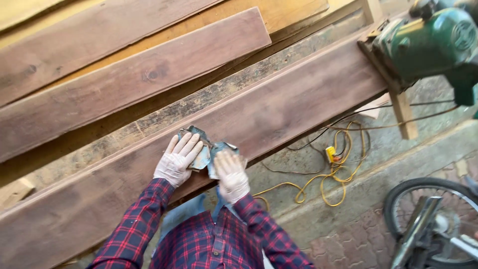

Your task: The person sands a long wooden plank using a green electric sander, then switches to manual sanding with sandpaper. The person moves along the plank, smoothing its surface.

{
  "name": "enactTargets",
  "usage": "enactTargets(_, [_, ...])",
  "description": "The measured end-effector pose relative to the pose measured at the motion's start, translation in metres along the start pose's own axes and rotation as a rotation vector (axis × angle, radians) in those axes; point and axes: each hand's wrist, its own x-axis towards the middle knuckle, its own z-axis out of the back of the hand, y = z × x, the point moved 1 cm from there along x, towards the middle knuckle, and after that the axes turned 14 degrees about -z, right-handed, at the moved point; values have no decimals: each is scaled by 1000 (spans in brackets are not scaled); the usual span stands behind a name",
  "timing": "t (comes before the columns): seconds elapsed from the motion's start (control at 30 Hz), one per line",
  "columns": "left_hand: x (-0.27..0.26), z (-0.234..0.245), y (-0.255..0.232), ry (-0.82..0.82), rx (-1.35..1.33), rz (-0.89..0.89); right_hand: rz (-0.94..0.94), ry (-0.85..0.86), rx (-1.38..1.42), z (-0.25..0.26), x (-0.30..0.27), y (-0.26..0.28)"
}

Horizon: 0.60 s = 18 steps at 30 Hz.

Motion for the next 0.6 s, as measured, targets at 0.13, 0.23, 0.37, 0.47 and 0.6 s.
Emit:
enactTargets(0.13, [-16,0,15,-158,-66,-96,179,-182,21,35,29,-58])
enactTargets(0.23, [-50,17,39,-134,-44,-124,-39,-354,-42,51,51,-101])
enactTargets(0.37, [-105,6,51,-201,16,-26,-207,-430,41,-7,-3,-50])
enactTargets(0.47, [-106,6,51,-169,-6,-12,-10,-18,124,-18,-88,116])
enactTargets(0.6, [-106,6,55,-220,0,-49,75,64,264,1,-86,150])
